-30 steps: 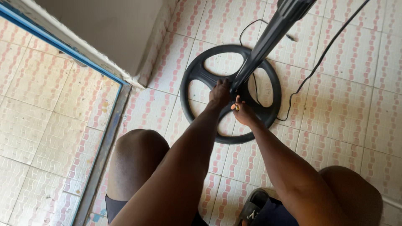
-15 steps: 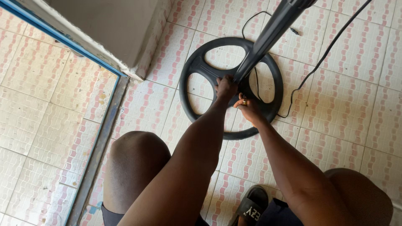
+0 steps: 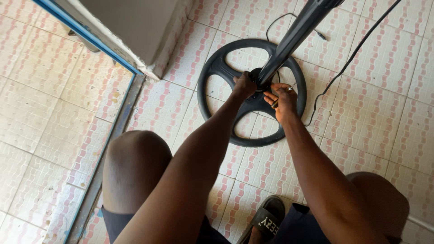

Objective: The person sits on the floor servicing a pedestal fan. They use a screwdriver to unscrew the rear motor housing at the top of the fan, then work at the base where the pole meets the round plastic foot, tightening and adjusting screws by hand and with the screwdriver, briefly handling small fasteners in their lap before returning to the base.

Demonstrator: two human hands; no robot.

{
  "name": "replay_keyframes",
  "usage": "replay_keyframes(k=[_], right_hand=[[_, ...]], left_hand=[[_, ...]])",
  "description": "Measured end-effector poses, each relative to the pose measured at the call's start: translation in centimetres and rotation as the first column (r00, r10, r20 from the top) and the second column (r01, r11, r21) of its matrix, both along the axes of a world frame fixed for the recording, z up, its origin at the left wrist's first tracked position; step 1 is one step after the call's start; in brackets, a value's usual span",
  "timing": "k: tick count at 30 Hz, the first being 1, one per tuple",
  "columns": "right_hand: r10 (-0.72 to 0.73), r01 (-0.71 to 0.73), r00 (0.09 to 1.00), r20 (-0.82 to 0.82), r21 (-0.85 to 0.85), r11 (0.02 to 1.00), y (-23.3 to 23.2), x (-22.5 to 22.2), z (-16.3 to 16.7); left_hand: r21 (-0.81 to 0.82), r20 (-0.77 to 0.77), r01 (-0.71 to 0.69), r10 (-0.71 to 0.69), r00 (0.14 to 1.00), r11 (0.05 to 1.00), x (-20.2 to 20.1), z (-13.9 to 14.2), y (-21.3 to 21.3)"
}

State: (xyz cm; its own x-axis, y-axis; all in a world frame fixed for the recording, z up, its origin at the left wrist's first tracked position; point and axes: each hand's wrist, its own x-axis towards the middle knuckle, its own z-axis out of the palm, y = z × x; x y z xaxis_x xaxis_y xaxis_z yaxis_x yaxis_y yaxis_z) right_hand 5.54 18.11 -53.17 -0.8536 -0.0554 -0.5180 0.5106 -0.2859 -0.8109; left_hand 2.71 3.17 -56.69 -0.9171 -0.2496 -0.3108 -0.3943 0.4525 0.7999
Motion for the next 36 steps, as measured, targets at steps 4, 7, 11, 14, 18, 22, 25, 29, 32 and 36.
replay_keyframes(k=[4, 7, 11, 14, 18, 22, 25, 29, 32, 36], right_hand=[[0.065, -0.067, 0.998, -0.015, -0.113, 0.991, 1.1, -0.4, 2.3], [0.07, -0.077, 0.997, -0.043, -0.214, 0.974, 1.2, -1.1, 3.5], [0.037, -0.071, 0.992, -0.121, -0.292, 0.954, 1.7, -1.3, 4.4], [-0.035, -0.022, 0.991, -0.131, -0.408, 0.913, 1.6, -1.5, 4.7], [0.001, -0.108, 0.964, -0.266, -0.39, 0.914, 0.1, -2.3, 4.9], [0.011, -0.128, 0.957, -0.291, -0.387, 0.913, -1.6, -3.4, 4.8], [0.047, -0.16, 0.963, -0.266, -0.42, 0.893, -2.0, -3.8, 4.2], [0.048, -0.178, 0.953, -0.299, -0.426, 0.887, -2.1, -4.5, 4.1], [0.037, -0.124, 0.967, -0.251, -0.337, 0.933, -1.8, -4.7, 4.7], [-0.015, -0.065, 0.965, -0.263, -0.292, 0.954, -0.7, -4.6, 6.4]], left_hand=[[0.198, 0.103, -0.005, -0.016, 0.995, 0.98, -1.7, 3.8, -0.8], [0.176, 0.062, 0.183, -0.196, 0.979, 0.967, -1.2, 8.6, -1.1], [0.377, 0.133, 0.208, -0.275, 0.952, 0.902, 0.2, 12.9, -1.6], [0.251, 0.056, 0.188, -0.208, 0.976, 0.949, -0.1, 12.0, -0.3], [-0.109, -0.032, 0.203, -0.208, 0.978, 0.973, -2.3, 7.4, 2.4], [-0.483, -0.236, 0.215, -0.363, 0.901, 0.849, -2.1, 5.3, 2.7], [-0.078, -0.163, 0.088, -0.1, 0.982, 0.993, -0.5, 6.5, 0.7], [0.042, -0.128, 0.141, -0.134, 0.983, 0.989, 0.6, 8.3, -1.5], [-0.106, -0.174, 0.114, -0.131, 0.976, 0.988, 0.9, 8.3, -2.3], [-0.127, -0.43, 0.138, -0.18, 0.885, 0.982, 1.0, 8.2, -3.2]])
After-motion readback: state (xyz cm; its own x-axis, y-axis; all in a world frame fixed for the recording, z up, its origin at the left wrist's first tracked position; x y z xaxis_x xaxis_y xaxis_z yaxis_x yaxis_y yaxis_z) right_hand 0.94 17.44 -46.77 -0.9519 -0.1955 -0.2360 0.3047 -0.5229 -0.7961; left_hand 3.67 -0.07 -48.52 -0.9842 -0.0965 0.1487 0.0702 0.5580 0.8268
